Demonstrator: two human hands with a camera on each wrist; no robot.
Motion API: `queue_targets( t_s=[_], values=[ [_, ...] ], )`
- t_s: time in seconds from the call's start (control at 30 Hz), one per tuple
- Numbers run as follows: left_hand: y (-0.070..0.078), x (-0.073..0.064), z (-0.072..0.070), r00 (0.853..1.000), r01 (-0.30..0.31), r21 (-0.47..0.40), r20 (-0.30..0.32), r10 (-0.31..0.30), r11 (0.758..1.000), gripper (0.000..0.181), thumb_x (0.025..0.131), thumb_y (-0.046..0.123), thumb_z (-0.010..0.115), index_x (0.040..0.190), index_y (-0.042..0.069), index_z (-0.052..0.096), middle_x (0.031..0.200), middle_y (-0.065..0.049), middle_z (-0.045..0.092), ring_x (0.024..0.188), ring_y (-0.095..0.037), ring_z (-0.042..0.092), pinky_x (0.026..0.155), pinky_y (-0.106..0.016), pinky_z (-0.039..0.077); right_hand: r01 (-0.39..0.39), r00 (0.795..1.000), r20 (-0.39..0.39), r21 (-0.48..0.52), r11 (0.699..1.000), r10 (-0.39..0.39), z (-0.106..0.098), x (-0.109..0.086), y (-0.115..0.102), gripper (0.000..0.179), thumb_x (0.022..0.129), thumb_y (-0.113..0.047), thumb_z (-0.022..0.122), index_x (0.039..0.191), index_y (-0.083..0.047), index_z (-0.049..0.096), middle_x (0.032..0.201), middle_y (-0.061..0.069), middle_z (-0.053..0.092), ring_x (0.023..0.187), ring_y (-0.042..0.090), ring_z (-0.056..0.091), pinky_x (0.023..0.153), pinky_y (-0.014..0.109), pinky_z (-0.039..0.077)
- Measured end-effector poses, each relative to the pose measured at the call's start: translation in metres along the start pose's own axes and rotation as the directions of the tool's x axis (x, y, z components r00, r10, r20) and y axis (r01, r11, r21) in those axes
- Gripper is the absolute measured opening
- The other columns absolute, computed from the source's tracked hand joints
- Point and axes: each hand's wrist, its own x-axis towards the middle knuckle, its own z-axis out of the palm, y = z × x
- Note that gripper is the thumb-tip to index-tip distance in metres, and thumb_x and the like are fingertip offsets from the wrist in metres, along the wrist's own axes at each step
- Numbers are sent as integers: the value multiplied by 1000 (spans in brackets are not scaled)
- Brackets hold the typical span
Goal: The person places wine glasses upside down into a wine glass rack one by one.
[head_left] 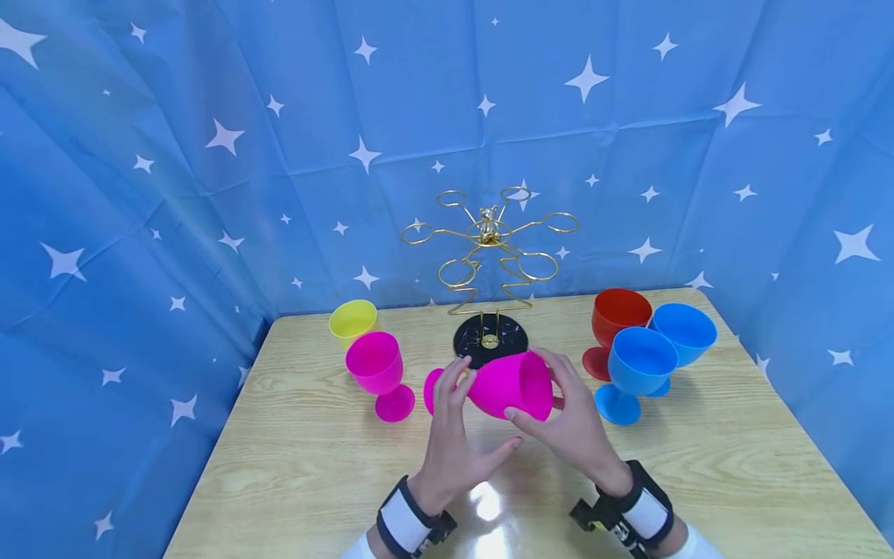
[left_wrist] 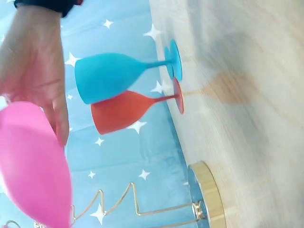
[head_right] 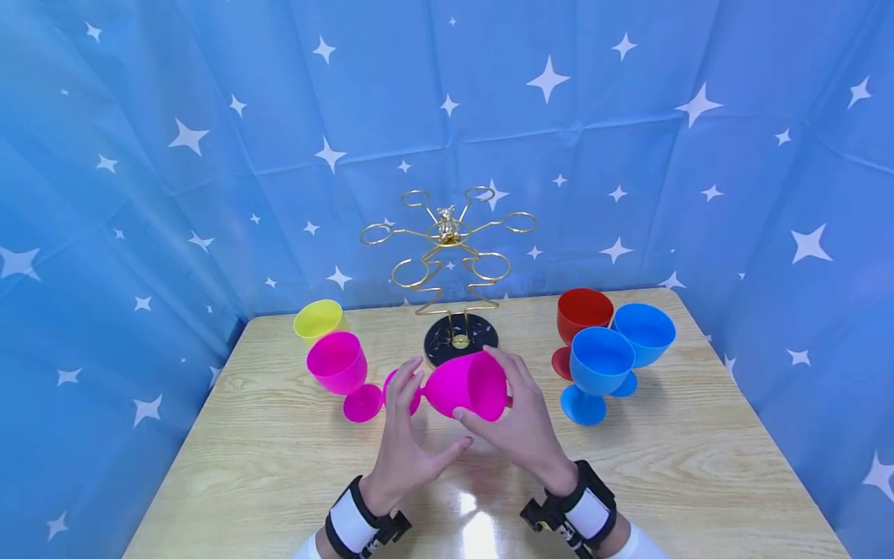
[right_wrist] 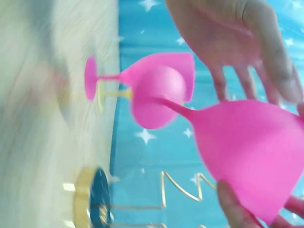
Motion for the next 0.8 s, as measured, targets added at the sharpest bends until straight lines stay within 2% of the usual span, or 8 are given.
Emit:
queue_targets(
  t_s=[0.1, 0.23, 0.33, 0.4, 0.47, 0.57, 0.7, 0.8],
  values=[
    [2, -5, -3, 991, -42, -119, -129, 26, 992, 80, 82, 41, 77, 131, -6, 36, 135, -21, 42, 128, -27, 41, 104, -41, 42, -69, 997, -11, 180, 981, 72, -2, 1, -1, 82, 79, -15, 81, 148, -13, 36, 143, 12, 47, 125, 37, 50, 78, 35, 62],
    [2, -13, -2, 966, -96, -222, -257, 36, 970, 67, 84, 36, 76, 113, -13, 40, 109, -19, 46, 106, -26, 46, 94, -31, 41, -160, 986, 11, 356, 921, 167, -2, 1, -5, 80, 84, -9, 75, 151, -13, 30, 147, 11, 40, 129, 33, 47, 81, 27, 60],
    [1, -20, 0, 963, -51, -297, -269, -32, 953, 59, 84, 30, 78, 105, -12, 43, 98, -16, 47, 96, -23, 47, 83, -31, 44, -198, 978, 20, 422, 885, 209, -1, 0, -9, 78, 86, -9, 72, 151, -16, 29, 147, 7, 39, 127, 23, 50, 84, 26, 59],
    [2, -25, 2, 965, 48, -378, -220, -140, 925, 51, 83, 21, 79, 104, -9, 44, 96, -14, 48, 93, -19, 49, 80, -29, 47, -209, 975, 23, 449, 869, 223, 0, -1, -10, 76, 88, -9, 71, 151, -16, 29, 146, 5, 40, 125, 17, 53, 85, 26, 58],
    [2, -29, 3, 952, 178, -456, -143, -270, 872, 46, 81, 12, 79, 107, -7, 45, 98, -12, 50, 94, -15, 52, 81, -29, 51, -219, 972, 35, 495, 841, 233, 1, -2, -11, 74, 90, -9, 68, 151, -17, 27, 144, 4, 40, 123, 13, 53, 86, 25, 58],
    [4, -31, 6, 894, 369, -563, -4, -448, 740, 49, 81, 4, 77, 118, -1, 45, 112, -9, 52, 105, -15, 54, 92, -30, 52, -253, 965, 95, 600, 759, 246, 3, -4, -11, 67, 95, -10, 61, 151, -18, 26, 142, 3, 42, 123, 14, 53, 89, 26, 57],
    [4, -25, 9, 841, 462, -664, 119, -527, 588, 68, 83, 10, 77, 139, 10, 38, 139, -7, 46, 131, -21, 43, 110, -32, 42, -368, 927, 248, 749, 551, 282, 8, -7, -10, 54, 102, -21, 50, 150, -22, 25, 141, 1, 46, 126, 19, 54, 97, 33, 55],
    [5, -17, 11, 844, 460, -704, 155, -514, 542, 81, 82, 14, 79, 147, 15, 31, 149, -6, 39, 139, -22, 36, 118, -30, 33, -448, 887, 335, 792, 415, 317, 14, -9, -9, 52, 103, -30, 47, 150, -25, 25, 143, 0, 46, 128, 22, 51, 101, 38, 53]
  ],
)
